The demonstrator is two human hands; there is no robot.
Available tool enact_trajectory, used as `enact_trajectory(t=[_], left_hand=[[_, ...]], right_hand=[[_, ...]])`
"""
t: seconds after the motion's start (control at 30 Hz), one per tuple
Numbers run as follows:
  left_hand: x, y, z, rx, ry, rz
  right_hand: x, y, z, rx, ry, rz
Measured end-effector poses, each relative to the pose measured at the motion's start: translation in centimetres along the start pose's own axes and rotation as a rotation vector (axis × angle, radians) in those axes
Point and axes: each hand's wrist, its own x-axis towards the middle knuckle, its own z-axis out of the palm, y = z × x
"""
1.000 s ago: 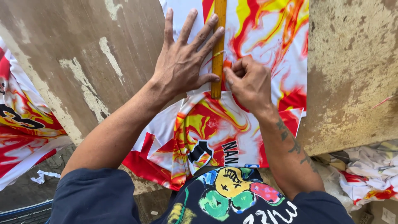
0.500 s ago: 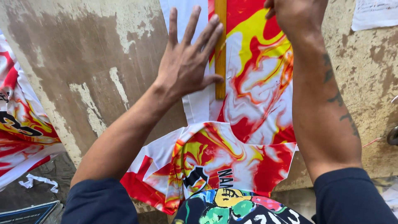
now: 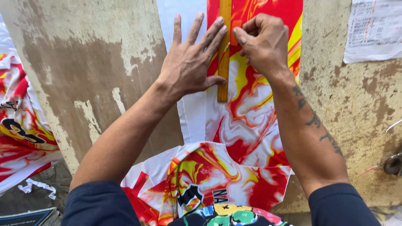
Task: The person is organizing, measuring, and cutting printed jersey fabric pieces on a workbench using scissors and a ruler.
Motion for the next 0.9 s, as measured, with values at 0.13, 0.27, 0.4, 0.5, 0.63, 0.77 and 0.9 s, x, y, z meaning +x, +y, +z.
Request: enact_trajectory(t=[0.13,0.27,0.4,0.5,0.63,0.77,0.9], left_hand=[[0.1,-0.2,0.5,-0.006,0.027,0.003],[0.1,-0.1,0.6,-0.031,0.059,0.008],[0.3,0.0,1.0,0.059,0.053,-0.005],[0.5,0.0,0.3,0.272,0.072,-0.007],[4.1,-3.4,0.5,0.378,0.083,-0.026],[7.9,-7.1,-1.2,0.037,0.084,-0.002],[9.6,-8.3,-1.6,-0.002,0.077,-0.008]], right_hand=[[0.5,-0.4,0.0,-0.003,-0.017,0.082],[1.7,0.4,0.6,-0.016,0.011,0.045],[6.3,1.6,1.4,-0.108,0.096,-0.205],[11.7,1.8,1.7,-0.094,0.17,-0.375],[19.0,6.2,0.7,0.041,0.174,-0.568],[18.3,3.7,-2.2,-0.115,0.173,-0.648],[17.0,1.2,-2.6,-0.037,0.05,-0.444]])
